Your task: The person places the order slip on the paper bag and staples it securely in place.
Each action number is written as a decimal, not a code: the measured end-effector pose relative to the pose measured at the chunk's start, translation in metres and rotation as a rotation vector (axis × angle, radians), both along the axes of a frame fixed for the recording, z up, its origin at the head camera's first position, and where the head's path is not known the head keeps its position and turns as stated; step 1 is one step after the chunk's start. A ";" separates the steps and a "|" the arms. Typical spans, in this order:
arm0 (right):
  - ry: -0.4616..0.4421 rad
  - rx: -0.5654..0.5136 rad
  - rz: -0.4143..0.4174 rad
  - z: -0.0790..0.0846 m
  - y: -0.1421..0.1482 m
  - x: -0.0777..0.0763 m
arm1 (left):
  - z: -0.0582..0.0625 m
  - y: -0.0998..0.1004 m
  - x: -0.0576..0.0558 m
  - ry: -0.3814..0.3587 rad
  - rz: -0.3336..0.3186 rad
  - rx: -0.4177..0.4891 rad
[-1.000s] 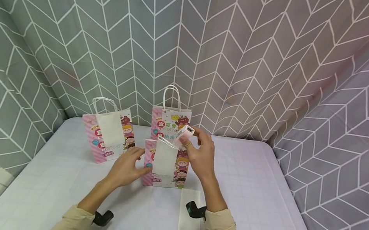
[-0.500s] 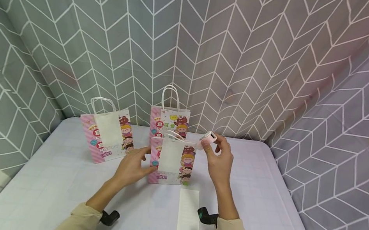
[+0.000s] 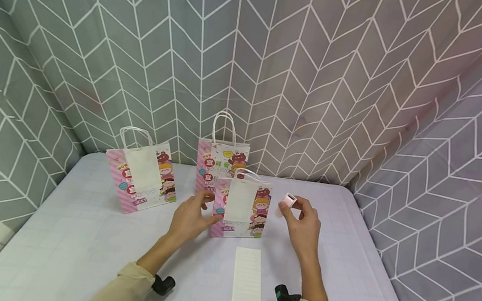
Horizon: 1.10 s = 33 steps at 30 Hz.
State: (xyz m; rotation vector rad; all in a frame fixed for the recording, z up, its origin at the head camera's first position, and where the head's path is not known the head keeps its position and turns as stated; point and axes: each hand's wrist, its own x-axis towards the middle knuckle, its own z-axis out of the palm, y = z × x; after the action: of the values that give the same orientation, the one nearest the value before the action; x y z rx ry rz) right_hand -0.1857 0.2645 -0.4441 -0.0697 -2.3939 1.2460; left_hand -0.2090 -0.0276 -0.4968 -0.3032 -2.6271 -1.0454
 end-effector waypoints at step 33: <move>-0.568 0.470 0.039 -0.040 0.052 0.020 | 0.004 0.079 -0.022 0.041 -0.058 -0.092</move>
State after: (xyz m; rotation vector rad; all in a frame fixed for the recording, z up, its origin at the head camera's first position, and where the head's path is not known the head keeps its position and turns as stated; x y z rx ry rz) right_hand -0.1652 0.3164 -0.4844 -0.2622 -3.1297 0.7035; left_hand -0.2305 0.0512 -0.4924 -0.4185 -2.6484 -0.9276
